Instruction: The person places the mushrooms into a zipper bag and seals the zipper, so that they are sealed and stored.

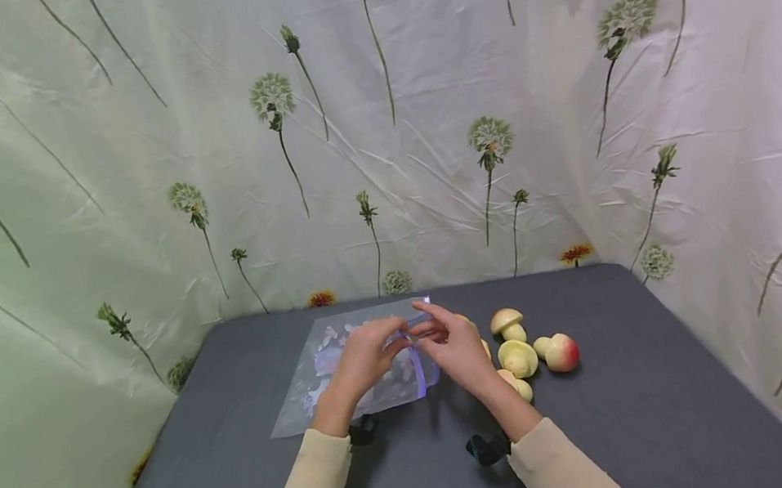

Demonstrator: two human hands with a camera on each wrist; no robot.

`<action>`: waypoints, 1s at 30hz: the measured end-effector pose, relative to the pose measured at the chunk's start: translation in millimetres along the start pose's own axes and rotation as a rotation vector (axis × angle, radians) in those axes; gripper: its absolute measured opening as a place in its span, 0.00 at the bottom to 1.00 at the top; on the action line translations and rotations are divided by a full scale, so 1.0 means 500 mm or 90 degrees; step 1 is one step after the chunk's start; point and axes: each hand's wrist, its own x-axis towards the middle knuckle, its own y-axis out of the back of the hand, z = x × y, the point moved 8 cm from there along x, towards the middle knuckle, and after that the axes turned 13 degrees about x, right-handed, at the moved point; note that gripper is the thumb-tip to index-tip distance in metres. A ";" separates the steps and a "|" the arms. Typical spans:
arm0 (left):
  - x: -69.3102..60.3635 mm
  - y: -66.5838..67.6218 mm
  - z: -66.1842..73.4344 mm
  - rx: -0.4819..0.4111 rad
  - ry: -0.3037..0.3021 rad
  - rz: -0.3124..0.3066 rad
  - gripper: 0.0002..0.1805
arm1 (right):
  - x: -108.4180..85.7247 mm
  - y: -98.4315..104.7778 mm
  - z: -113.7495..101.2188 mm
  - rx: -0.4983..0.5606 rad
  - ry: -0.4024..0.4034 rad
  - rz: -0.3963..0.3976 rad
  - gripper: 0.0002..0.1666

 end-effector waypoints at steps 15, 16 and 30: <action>-0.010 -0.003 -0.013 0.042 -0.031 -0.032 0.11 | 0.011 0.097 0.063 -0.048 -0.032 0.044 0.24; -0.011 -0.003 -0.015 0.045 -0.034 -0.031 0.12 | 0.009 0.101 0.063 -0.054 -0.036 0.045 0.24; -0.025 0.008 -0.035 0.051 -0.018 -0.051 0.12 | 0.008 0.140 0.092 -0.183 -0.067 0.036 0.21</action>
